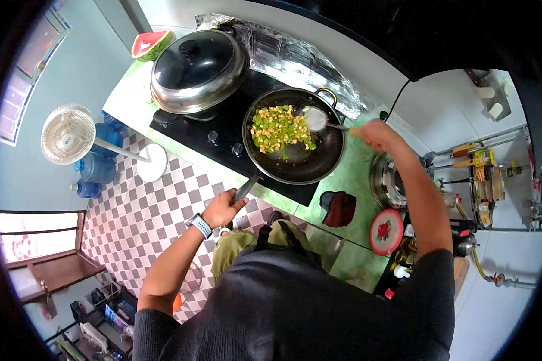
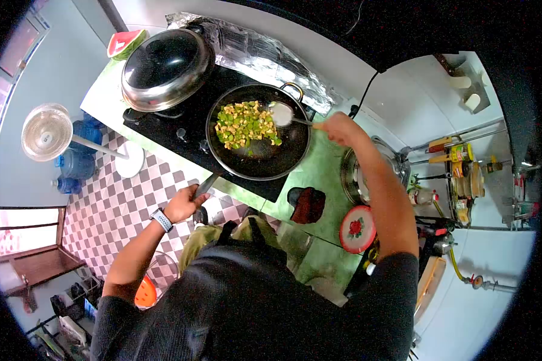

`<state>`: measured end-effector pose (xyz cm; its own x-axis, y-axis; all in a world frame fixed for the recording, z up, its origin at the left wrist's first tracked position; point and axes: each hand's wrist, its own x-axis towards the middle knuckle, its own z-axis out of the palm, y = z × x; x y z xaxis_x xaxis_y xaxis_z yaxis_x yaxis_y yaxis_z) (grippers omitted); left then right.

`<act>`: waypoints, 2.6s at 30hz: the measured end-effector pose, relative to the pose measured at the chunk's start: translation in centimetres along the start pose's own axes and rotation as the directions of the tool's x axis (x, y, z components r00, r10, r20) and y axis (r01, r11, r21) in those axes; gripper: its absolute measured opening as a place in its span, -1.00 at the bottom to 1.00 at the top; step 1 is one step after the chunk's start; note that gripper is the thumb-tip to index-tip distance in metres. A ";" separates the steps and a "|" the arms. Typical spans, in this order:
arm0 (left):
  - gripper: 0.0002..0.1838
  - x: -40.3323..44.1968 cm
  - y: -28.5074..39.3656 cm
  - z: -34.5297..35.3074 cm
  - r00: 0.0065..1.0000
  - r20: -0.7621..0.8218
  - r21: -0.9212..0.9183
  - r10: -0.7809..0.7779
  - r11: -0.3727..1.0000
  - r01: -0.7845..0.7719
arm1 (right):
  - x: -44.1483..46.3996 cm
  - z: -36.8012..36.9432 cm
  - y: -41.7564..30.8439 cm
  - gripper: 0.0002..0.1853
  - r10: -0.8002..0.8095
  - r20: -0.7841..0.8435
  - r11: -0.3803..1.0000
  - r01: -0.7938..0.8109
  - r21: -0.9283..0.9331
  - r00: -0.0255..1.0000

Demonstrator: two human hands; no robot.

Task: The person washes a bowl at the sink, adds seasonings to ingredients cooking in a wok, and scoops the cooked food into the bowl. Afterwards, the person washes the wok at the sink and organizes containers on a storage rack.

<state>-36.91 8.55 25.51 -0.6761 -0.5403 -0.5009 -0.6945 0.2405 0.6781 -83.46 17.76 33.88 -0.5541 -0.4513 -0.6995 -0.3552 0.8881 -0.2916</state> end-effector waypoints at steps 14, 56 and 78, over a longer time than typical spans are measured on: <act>-0.53 -0.3 2.0 -1.1 1.000 -0.010 0.051 -0.004 0.999 0.004 | -9.9 10.6 -4.5 -0.65 -0.758 -0.153 0.465 0.360 -0.808 0.634; -0.61 0.1 -0.5 0.1 0.992 0.063 -0.173 0.106 0.980 -0.094 | -10.2 8.0 -7.1 -0.75 -0.707 -0.353 0.623 0.304 -0.721 0.614; -0.78 0.5 -0.8 0.1 0.971 0.238 -0.430 0.009 0.898 0.097 | -8.4 10.3 -6.1 -0.60 -0.890 -0.250 0.352 0.225 -0.909 0.381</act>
<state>-36.69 8.17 24.71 -0.7217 -0.3303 -0.6083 -0.5831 -0.1833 0.7914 -68.86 16.98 34.78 -0.0836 -0.9842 0.1564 -0.9337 0.1322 0.3328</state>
